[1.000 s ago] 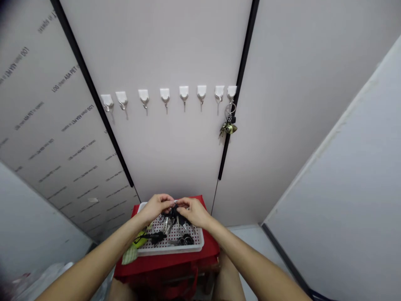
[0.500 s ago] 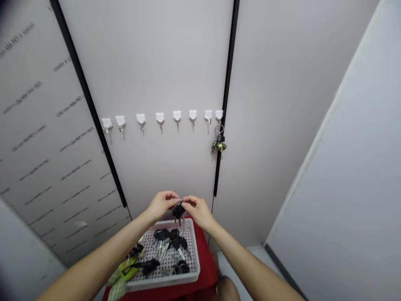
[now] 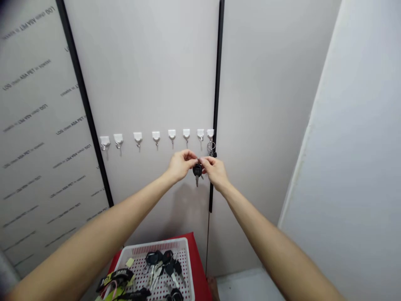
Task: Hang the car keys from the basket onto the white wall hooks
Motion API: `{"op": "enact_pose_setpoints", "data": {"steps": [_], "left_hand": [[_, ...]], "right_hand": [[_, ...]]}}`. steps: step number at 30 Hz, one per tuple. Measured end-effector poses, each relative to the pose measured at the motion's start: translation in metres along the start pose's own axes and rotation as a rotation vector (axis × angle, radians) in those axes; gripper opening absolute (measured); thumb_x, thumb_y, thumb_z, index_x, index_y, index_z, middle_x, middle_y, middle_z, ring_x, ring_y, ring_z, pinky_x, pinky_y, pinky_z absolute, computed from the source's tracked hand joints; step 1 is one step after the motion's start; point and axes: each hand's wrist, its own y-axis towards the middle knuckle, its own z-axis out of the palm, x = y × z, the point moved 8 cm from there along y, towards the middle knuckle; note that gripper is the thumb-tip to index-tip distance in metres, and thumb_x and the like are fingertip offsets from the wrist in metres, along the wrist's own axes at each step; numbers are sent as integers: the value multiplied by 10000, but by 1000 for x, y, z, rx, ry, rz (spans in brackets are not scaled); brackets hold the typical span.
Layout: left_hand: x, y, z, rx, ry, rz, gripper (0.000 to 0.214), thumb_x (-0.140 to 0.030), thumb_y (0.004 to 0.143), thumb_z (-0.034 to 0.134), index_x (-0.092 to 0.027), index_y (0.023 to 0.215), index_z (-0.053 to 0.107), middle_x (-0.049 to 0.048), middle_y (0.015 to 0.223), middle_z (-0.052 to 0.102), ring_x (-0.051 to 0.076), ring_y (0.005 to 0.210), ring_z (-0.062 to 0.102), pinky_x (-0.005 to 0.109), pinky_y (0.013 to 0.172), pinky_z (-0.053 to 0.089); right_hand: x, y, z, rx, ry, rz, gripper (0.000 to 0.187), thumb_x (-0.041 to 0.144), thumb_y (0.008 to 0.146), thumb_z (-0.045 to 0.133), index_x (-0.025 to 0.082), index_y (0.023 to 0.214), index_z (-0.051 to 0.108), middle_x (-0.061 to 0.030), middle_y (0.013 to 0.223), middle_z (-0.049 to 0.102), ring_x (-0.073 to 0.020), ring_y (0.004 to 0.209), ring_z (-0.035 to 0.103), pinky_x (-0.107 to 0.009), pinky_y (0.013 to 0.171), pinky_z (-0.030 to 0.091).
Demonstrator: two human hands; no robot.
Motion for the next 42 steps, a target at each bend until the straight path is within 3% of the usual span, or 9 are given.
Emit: {"op": "enact_pose_setpoints", "data": {"steps": [3, 6, 12, 19, 23, 27, 29, 35, 42], "left_hand": [[-3, 9, -2, -39, 42, 5, 72, -129, 553, 495, -114, 622, 511, -28, 518, 487, 48, 501, 432, 188, 529, 375], [-3, 14, -3, -71, 73, 8, 99, -157, 587, 477, -114, 664, 523, -4, 595, 528, 60, 555, 462, 204, 577, 387], [-1, 17, 10, 109, 208, -45, 292, -160, 610, 473, -121, 898, 495, 78, 878, 545, 108, 711, 495, 259, 683, 375], [4, 18, 13, 151, 278, -44, 343, -160, 611, 471, -111, 950, 481, 102, 974, 511, 138, 823, 478, 268, 750, 344], [20, -9, 10, 225, 323, -76, 328, -174, 617, 457, -123, 939, 493, 82, 933, 534, 122, 759, 496, 248, 714, 367], [65, -67, 0, 353, 362, -153, 321, -186, 615, 449, -132, 928, 500, 65, 905, 548, 116, 740, 495, 224, 682, 378], [97, -105, -9, 415, 400, -220, 314, -202, 613, 448, -134, 913, 508, 60, 884, 557, 120, 735, 495, 224, 677, 376], [168, -202, -31, 604, 610, -384, 236, -189, 618, 414, -165, 819, 535, 32, 775, 582, 131, 704, 504, 226, 647, 369], [185, -226, -29, 593, 956, -365, 308, -116, 585, 407, -161, 876, 497, 89, 927, 510, 183, 823, 476, 263, 690, 354]], "right_hand": [[5, 6, 2, 45, 51, 16, 221, 332, 581, 487, 121, 624, 534, 25, 500, 488, -43, 422, 401, -176, 420, 354], [8, 21, -8, -70, 33, 42, 169, 285, 579, 489, 121, 606, 522, 40, 438, 457, -41, 384, 387, -171, 387, 337], [12, 62, -27, -301, -39, 121, 97, 211, 597, 473, 130, 548, 495, 43, 383, 421, -52, 351, 395, -189, 375, 357], [3, 73, -13, -237, -152, 157, 108, 182, 595, 485, 132, 499, 490, 21, 385, 450, -67, 339, 419, -213, 374, 379], [-12, 68, -14, -198, -188, 150, 105, 190, 607, 462, 113, 606, 533, 1, 447, 492, -74, 365, 449, -221, 396, 388], [-13, 32, -17, -247, -299, 7, 252, 208, 625, 415, 129, 837, 526, -12, 592, 539, -74, 464, 487, -217, 476, 397], [-25, -3, 3, -106, -367, -20, 266, 214, 632, 399, 138, 854, 524, -17, 641, 554, -75, 502, 489, -214, 508, 394], [-98, -156, 115, 762, -560, 50, 227, 176, 625, 401, 148, 776, 568, -42, 722, 593, -115, 637, 515, -214, 604, 375], [-139, -207, 162, 943, -855, 46, 316, 155, 616, 401, 132, 915, 498, -110, 875, 556, -181, 812, 488, -248, 658, 334]]}}
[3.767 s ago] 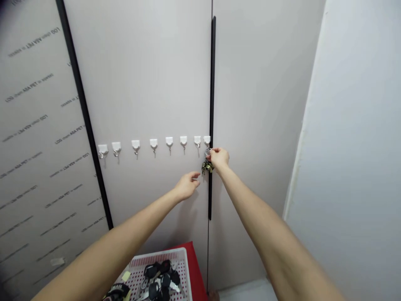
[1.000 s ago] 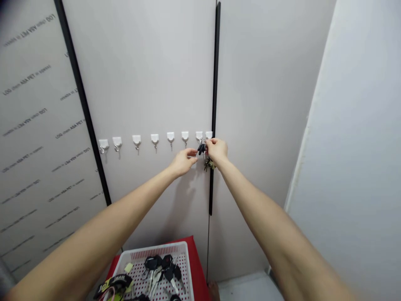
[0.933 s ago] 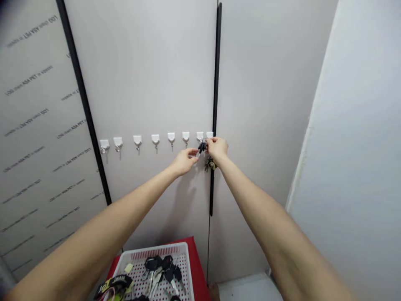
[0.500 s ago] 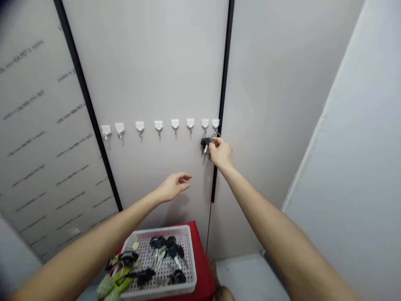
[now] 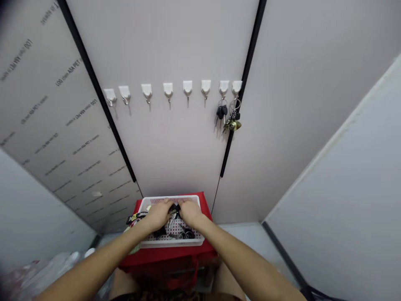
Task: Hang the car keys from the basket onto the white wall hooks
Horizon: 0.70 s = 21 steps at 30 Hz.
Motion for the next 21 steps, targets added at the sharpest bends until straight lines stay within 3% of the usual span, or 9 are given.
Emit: {"op": "enact_pose_setpoints", "data": {"steps": [4, 8, 11, 14, 18, 21], "left_hand": [[1, 3, 11, 45, -55, 0, 290, -105, 564, 412, -154, 831, 513, 83, 881, 520, 167, 753, 496, 241, 651, 358], [0, 5, 17, 97, -177, 33, 249, -111, 550, 423, -154, 769, 535, 40, 711, 559, 146, 675, 498, 211, 584, 352], [-1, 6, 19, 120, -250, 22, 251, -122, 545, 438, -153, 775, 533, 20, 660, 559, 126, 612, 491, 194, 533, 338], [-2, 6, 18, 113, -257, 5, 245, -125, 539, 443, -141, 764, 538, 24, 661, 562, 124, 602, 483, 193, 523, 330], [0, 2, 22, 148, -282, -28, 249, -122, 540, 438, -133, 766, 543, 21, 640, 562, 121, 590, 481, 198, 533, 335], [5, -1, 24, 174, -303, -67, 273, -118, 522, 457, -133, 780, 543, 29, 669, 564, 134, 621, 488, 215, 565, 347]], "right_hand": [[1, -1, 7, 87, 91, -21, 272, 140, 595, 405, 140, 843, 517, -68, 733, 585, -144, 666, 513, -210, 566, 330], [-3, -4, -6, 10, 148, -23, 253, 71, 587, 361, 150, 752, 536, -33, 645, 583, -102, 594, 501, -176, 519, 310], [-8, -5, -12, -14, 80, 42, 191, 190, 609, 414, 151, 736, 552, -57, 666, 589, -132, 616, 510, -195, 506, 308], [-10, -5, -4, 49, -38, 117, 241, 322, 595, 451, 134, 674, 579, -110, 698, 592, -191, 654, 521, -232, 509, 310], [-3, -5, 6, 50, 23, 62, 227, 182, 583, 436, 165, 767, 568, -73, 708, 599, -163, 666, 526, -215, 532, 313], [-3, -5, -2, -15, 79, 42, 301, 77, 556, 393, 172, 794, 551, -43, 669, 594, -128, 635, 521, -192, 538, 314]]}}
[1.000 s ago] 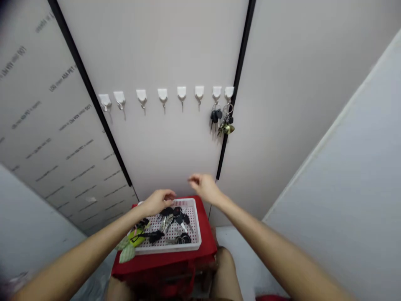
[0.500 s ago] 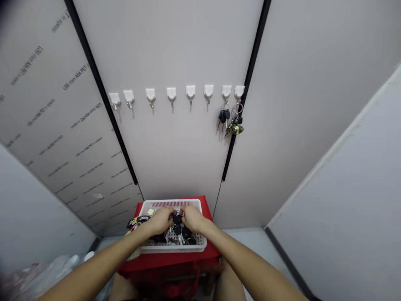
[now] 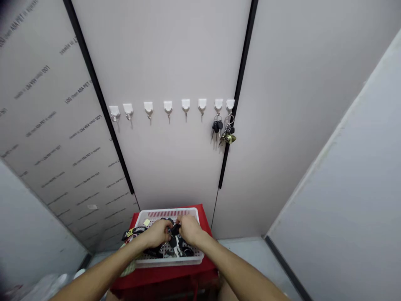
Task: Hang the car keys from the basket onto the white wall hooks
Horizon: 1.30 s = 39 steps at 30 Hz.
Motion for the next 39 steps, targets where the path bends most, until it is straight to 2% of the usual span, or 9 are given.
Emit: {"op": "enact_pose_setpoints", "data": {"steps": [5, 8, 12, 16, 20, 23, 30, 35, 39], "left_hand": [[-24, -2, -46, -314, -212, 192, 398, -165, 549, 477, -148, 947, 465, 50, 900, 520, 146, 803, 453, 239, 704, 335], [-51, 3, -73, -301, -439, 337, 281, -209, 618, 425, -138, 881, 494, 31, 800, 542, 116, 718, 466, 221, 662, 353], [-80, 14, -116, -323, -672, 368, 222, -261, 638, 416, -100, 764, 501, 17, 650, 523, 80, 570, 442, 201, 551, 357], [-111, 22, -166, -441, -677, 395, 213, -281, 605, 467, -112, 732, 498, -4, 600, 499, 58, 511, 417, 188, 503, 342], [-139, 29, -218, -643, -646, 405, 235, -255, 584, 500, -138, 786, 478, -3, 633, 521, 58, 526, 450, 188, 520, 354], [-158, 35, -245, -754, -606, 379, 235, -252, 580, 505, -151, 788, 461, 1, 646, 536, 71, 550, 477, 201, 535, 364], [-185, 50, -259, -751, -438, 312, 313, -183, 575, 495, -160, 882, 435, 29, 752, 559, 110, 662, 504, 230, 606, 376], [-186, 61, -252, -660, -350, 285, 343, -169, 592, 476, -153, 932, 434, 51, 810, 553, 122, 700, 499, 237, 624, 378], [-174, 56, -238, -587, -341, 274, 356, -190, 593, 476, -147, 945, 440, 64, 876, 534, 115, 694, 496, 232, 622, 384]], "right_hand": [[14, -1, -62, -215, 115, -132, 257, 91, 600, 362, 177, 764, 540, -11, 635, 583, -94, 571, 504, -178, 545, 334], [26, -3, -107, -305, 213, -246, 210, 123, 632, 365, 177, 737, 539, -7, 656, 588, -86, 575, 509, -176, 550, 356], [23, -4, -167, -522, 303, -246, 172, 168, 640, 397, 159, 750, 530, -14, 638, 585, -90, 573, 515, -199, 564, 382], [12, -1, -226, -700, 463, -215, 116, 189, 606, 446, 146, 682, 524, -6, 604, 568, -88, 551, 510, -212, 549, 401], [2, 6, -285, -843, 602, -164, 114, 190, 574, 479, 125, 656, 525, 15, 511, 523, -71, 452, 480, -209, 485, 410], [-3, 13, -320, -928, 656, -154, 119, 169, 567, 477, 112, 659, 527, 16, 505, 512, -60, 429, 472, -206, 472, 420], [-22, 27, -353, -1027, 465, 22, 137, 139, 562, 465, 115, 657, 559, -3, 505, 530, -78, 431, 491, -231, 491, 429], [-29, 34, -351, -1003, 313, 152, 162, 104, 567, 443, 115, 658, 577, -21, 498, 550, -98, 476, 514, -242, 540, 424], [-30, 33, -345, -970, 323, 138, 240, 92, 589, 401, 106, 754, 574, -32, 547, 570, -97, 496, 519, -240, 553, 418]]}}
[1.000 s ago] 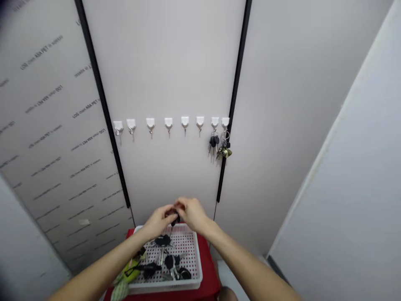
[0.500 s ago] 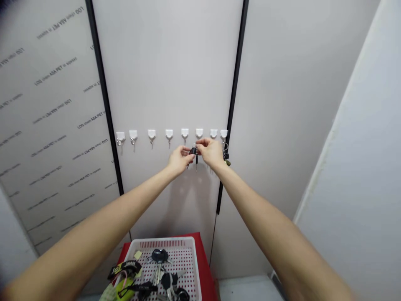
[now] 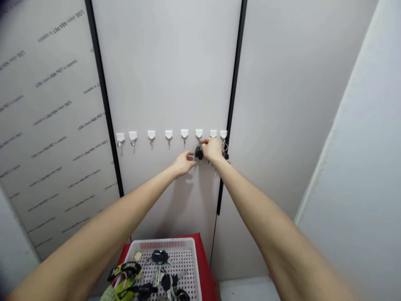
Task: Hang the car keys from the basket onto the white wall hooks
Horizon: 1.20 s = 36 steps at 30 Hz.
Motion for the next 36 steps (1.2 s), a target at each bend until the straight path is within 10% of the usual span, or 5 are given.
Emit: {"op": "enact_pose_setpoints", "data": {"steps": [6, 11, 17, 29, 36], "left_hand": [[78, -72, 7, 157, 43, -34, 346, -176, 599, 462, -140, 942, 459, 65, 911, 526, 100, 698, 495, 208, 644, 385], [169, -157, 32, 395, 254, -201, 273, -165, 576, 469, -144, 844, 521, 57, 801, 570, 138, 696, 511, 232, 636, 379], [202, -204, 53, 486, 549, -232, 313, -112, 562, 453, -165, 865, 515, 110, 915, 541, 213, 841, 485, 289, 694, 354], [213, -195, 49, 419, 473, -265, 179, -149, 592, 405, -176, 691, 552, 56, 721, 575, 165, 696, 506, 244, 592, 353], [188, -166, 38, 266, 78, -300, 126, -237, 608, 429, -138, 581, 501, -16, 509, 494, 88, 517, 449, 196, 503, 340]], "right_hand": [[-1, -67, -11, -120, -11, -188, 241, 176, 606, 409, 141, 789, 562, -36, 713, 576, -107, 617, 510, -254, 629, 395], [-40, -192, 88, 520, -22, -194, 207, 173, 626, 390, 145, 717, 574, -39, 686, 581, -107, 602, 505, -230, 596, 389], [-63, -300, 173, 907, -106, -192, 320, 158, 577, 448, 164, 885, 534, -60, 840, 574, -149, 731, 509, -241, 666, 362], [-61, -306, 188, 1000, 100, -112, 254, 189, 586, 464, 176, 823, 555, -9, 717, 582, -121, 616, 500, -218, 564, 364], [-59, -265, 161, 809, 249, -7, 278, 238, 586, 474, 144, 841, 527, -8, 684, 550, -103, 614, 468, -227, 578, 372]]}}
